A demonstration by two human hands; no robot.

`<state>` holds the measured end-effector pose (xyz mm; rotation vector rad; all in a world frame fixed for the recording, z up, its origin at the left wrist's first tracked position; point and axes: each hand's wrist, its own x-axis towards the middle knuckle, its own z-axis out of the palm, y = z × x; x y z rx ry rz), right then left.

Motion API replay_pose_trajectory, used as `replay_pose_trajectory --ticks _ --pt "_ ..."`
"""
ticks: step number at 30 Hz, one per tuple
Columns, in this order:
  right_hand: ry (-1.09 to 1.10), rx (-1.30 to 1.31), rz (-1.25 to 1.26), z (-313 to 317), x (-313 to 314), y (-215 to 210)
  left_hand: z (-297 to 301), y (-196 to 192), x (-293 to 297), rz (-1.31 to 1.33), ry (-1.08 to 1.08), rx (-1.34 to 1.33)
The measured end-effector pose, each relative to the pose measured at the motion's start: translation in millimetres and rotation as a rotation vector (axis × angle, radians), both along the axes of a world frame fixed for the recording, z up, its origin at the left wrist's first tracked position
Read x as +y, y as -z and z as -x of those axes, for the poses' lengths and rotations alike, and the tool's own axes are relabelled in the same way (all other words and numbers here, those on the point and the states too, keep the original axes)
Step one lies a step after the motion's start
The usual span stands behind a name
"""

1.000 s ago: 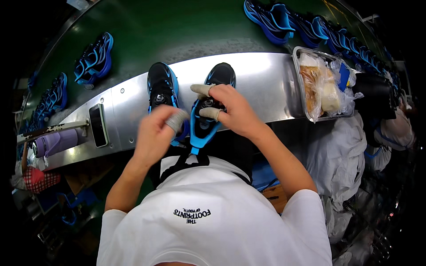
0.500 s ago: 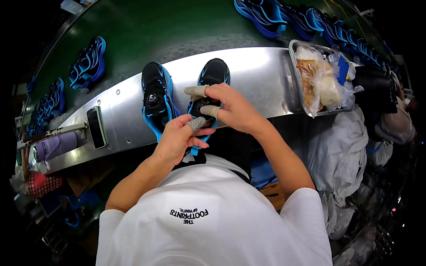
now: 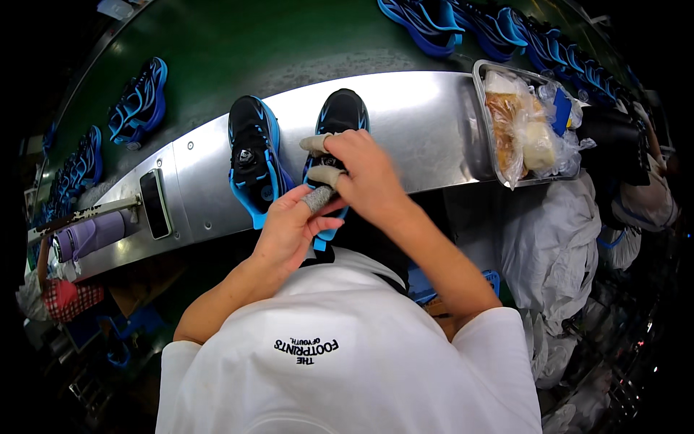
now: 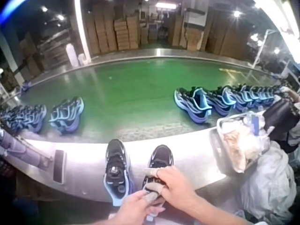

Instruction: The person wipes the upper surfaces and interior edges of blue and black sneakers using a cloth. They move the shoes between the conveyor belt and the work surface while cleaning them.

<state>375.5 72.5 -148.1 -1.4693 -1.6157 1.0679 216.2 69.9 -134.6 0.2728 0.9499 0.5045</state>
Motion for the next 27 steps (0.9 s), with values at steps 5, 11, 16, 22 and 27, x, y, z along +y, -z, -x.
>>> replay_pose_trajectory --ticks 5,11,16,22,27 --pt "0.136 -0.245 -0.131 12.1 1.3 1.4 6.0 -6.0 6.9 0.025 0.02 0.015" --pt "0.291 0.159 0.029 -41.4 49.4 16.6 52.6 -14.9 37.1 -1.024 0.178 0.651" --pt "0.168 0.051 0.095 -10.3 81.2 29.2 60.7 17.2 71.8 -1.274 0.273 1.059" --pt "0.047 -0.042 0.082 9.3 98.8 37.6 62.4 15.1 74.0 -1.145 0.22 0.897" --pt "0.011 -0.011 0.194 10.2 102.1 31.0 83.7 35.4 80.9 -1.015 0.321 0.62"
